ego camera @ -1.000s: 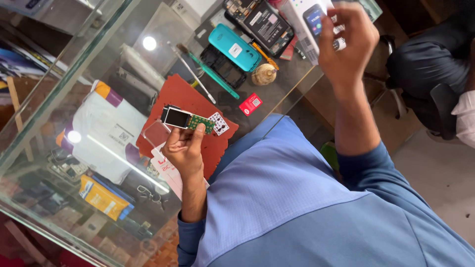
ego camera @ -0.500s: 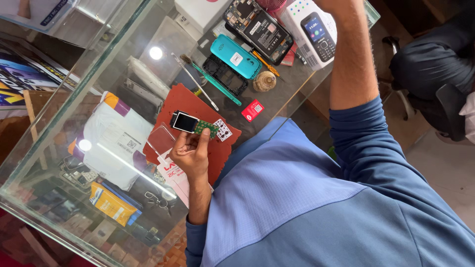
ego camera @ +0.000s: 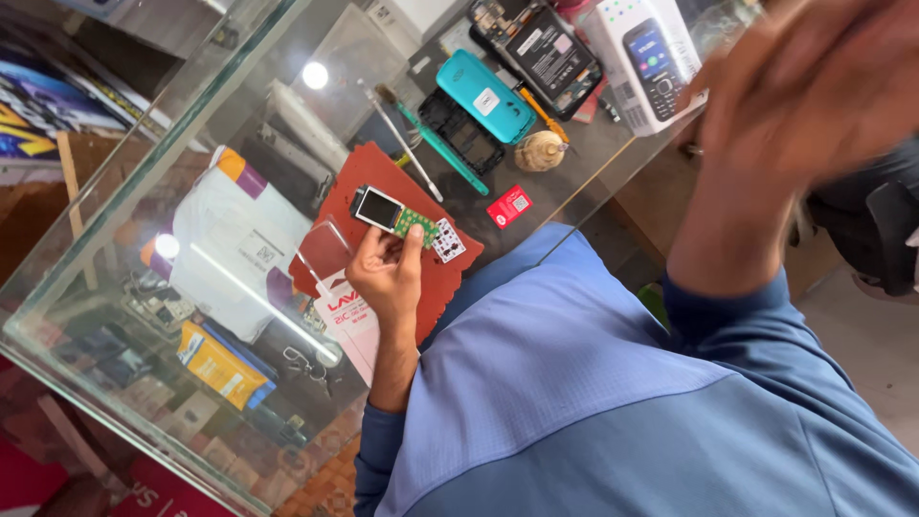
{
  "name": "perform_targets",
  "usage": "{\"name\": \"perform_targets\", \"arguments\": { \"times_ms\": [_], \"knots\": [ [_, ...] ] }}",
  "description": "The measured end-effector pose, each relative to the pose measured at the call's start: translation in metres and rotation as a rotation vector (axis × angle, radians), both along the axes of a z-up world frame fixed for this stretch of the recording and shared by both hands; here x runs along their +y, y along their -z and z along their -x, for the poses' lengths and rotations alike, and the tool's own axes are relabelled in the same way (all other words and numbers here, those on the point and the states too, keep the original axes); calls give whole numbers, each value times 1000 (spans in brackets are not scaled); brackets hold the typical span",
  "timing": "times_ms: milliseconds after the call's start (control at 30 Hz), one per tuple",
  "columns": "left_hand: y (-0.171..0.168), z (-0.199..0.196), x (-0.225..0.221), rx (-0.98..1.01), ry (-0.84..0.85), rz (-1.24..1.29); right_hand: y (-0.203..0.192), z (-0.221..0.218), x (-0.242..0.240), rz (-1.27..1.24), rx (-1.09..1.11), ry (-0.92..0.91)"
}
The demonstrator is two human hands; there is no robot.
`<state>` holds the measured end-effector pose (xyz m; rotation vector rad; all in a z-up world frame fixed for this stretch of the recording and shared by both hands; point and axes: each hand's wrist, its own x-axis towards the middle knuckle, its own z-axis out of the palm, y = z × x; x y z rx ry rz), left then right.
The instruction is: The person holds a disassembled mobile phone and uses a small metal tool to scrape and clean the circuit board. They repeatedly wipe the board with the tool and inspect the device throughout the process.
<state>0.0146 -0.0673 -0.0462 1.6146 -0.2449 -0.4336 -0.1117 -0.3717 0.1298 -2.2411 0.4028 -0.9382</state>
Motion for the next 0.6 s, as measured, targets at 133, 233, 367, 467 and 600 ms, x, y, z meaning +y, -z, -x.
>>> {"name": "perform_targets", "arguments": {
  "times_ms": [133,233,367,467,600],
  "knots": [
    [0,-2,-1,70,16,-22,18,1,91,-244,215,-413],
    [-1,-5,1,88,61,32,74,-15,127,-230,371,-512],
    [-3,-8,3,148,68,16,137,-14,140,-86,314,-484],
    [-6,-12,4,62,125,-71,155,-12,138,-40,291,-482],
    [-12,-15,2,70,144,-121,155,-26,134,1,226,-515]
  ]
}}
